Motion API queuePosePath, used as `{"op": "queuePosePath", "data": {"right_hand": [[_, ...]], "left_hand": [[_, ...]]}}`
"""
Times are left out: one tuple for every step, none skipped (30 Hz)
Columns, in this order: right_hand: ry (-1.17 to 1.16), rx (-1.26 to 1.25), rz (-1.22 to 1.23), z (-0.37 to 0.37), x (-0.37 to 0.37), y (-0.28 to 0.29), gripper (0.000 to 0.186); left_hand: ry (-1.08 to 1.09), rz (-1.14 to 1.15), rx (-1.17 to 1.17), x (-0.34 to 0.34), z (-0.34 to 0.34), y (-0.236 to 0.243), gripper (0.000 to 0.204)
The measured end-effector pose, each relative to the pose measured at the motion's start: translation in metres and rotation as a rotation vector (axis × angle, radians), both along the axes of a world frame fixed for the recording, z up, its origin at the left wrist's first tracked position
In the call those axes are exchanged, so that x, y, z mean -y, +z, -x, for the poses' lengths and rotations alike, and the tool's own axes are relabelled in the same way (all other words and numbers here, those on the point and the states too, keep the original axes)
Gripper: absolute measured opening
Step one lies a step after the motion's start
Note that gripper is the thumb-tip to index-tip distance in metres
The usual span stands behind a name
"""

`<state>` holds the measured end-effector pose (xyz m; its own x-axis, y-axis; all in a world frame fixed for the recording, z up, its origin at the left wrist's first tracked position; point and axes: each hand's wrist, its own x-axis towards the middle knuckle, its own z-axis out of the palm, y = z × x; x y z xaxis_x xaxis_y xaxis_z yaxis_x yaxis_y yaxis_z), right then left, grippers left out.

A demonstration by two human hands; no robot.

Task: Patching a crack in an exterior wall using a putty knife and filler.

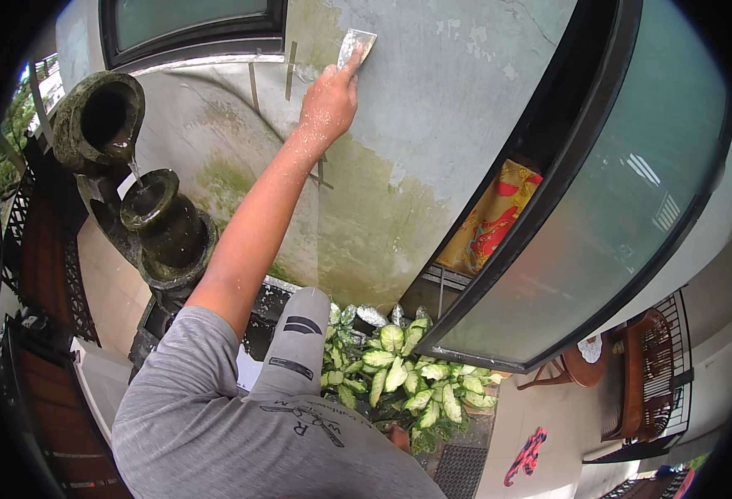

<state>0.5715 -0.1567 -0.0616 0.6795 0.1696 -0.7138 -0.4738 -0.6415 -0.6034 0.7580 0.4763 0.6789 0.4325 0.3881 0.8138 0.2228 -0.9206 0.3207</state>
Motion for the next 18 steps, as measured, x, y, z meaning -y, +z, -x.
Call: {"op": "queuePosePath", "data": {"right_hand": [[0.121, 0.059, 0.024, 0.000, -0.002, -0.003, 0.036], [0.273, 0.103, 0.055, 0.001, -0.003, -0.005, 0.036], [0.391, 0.173, 0.086, -0.003, 0.000, -0.003, 0.036], [0.507, 0.243, 0.116, -0.007, 0.001, -0.001, 0.036], [0.474, 0.248, 0.113, 0.001, 0.010, -0.008, 0.036], [0.491, 0.400, 0.156, 0.011, 0.018, -0.023, 0.036], [0.463, 0.546, 0.198, 0.026, 0.022, -0.035, 0.036], [0.415, 0.547, 0.190, 0.032, 0.015, -0.034, 0.036], [0.254, 0.270, 0.163, 0.034, 0.007, -0.033, 0.036], [0.076, -0.015, 0.124, 0.047, 0.008, -0.031, 0.038], [-0.013, -0.013, 0.113, 0.030, 0.035, -0.030, 0.038], [0.406, 0.304, 0.309, 0.042, 0.040, -0.037, 0.042], [0.825, 0.565, 0.545, 0.082, 0.036, -0.046, 0.048], [0.724, 0.530, 0.560, 0.083, 0.069, -0.036, 0.048], [0.267, 0.097, 0.142, 0.087, 0.033, -0.011, 0.060], [0.145, -0.019, 0.191, 0.086, 0.028, 0.006, 0.059], [0.043, -0.137, 0.235, 0.083, 0.020, 0.021, 0.058], [-0.034, -0.141, 0.202, 0.082, 0.015, 0.041, 0.059]], "left_hand": [[0.002, -0.010, -0.004, 0.001, 0.001, -0.006, 0.067], [0.043, 0.011, -0.041, -0.012, 0.015, -0.026, 0.067], [0.051, 0.029, -0.051, -0.014, 0.019, -0.036, 0.067], [0.049, 0.025, -0.045, -0.016, 0.024, -0.044, 0.067], [0.030, 0.055, -0.042, -0.008, 0.014, -0.052, 0.067], [0.030, 0.089, -0.040, -0.012, 0.016, -0.062, 0.067], [-0.008, 0.105, -0.047, 0.005, 0.004, -0.073, 0.067], [-0.036, 0.118, -0.053, 0.015, 0.005, -0.091, 0.068], [-0.047, 0.111, -0.073, 0.021, 0.011, -0.110, 0.066], [-0.072, 0.184, -0.205, 0.038, 0.026, -0.121, 0.062], [-0.133, 0.231, -0.202, 0.046, 0.033, -0.147, 0.059], [-0.168, 0.235, -0.269, 0.051, 0.044, -0.181, 0.059], [-0.281, 0.311, -0.293, 0.063, 0.049, -0.232, 0.061], [-0.321, 0.309, -0.387, 0.084, 0.063, -0.270, 0.062], [-0.419, 0.276, -0.412, 0.115, 0.076, -0.305, 0.061], [-0.572, 0.339, -0.442, 0.145, 0.095, -0.339, 0.060], [-0.712, 0.430, -0.528, 0.163, 0.112, -0.388, 0.060], [-0.792, 0.415, -0.574, 0.180, 0.130, -0.449, 0.062]]}}
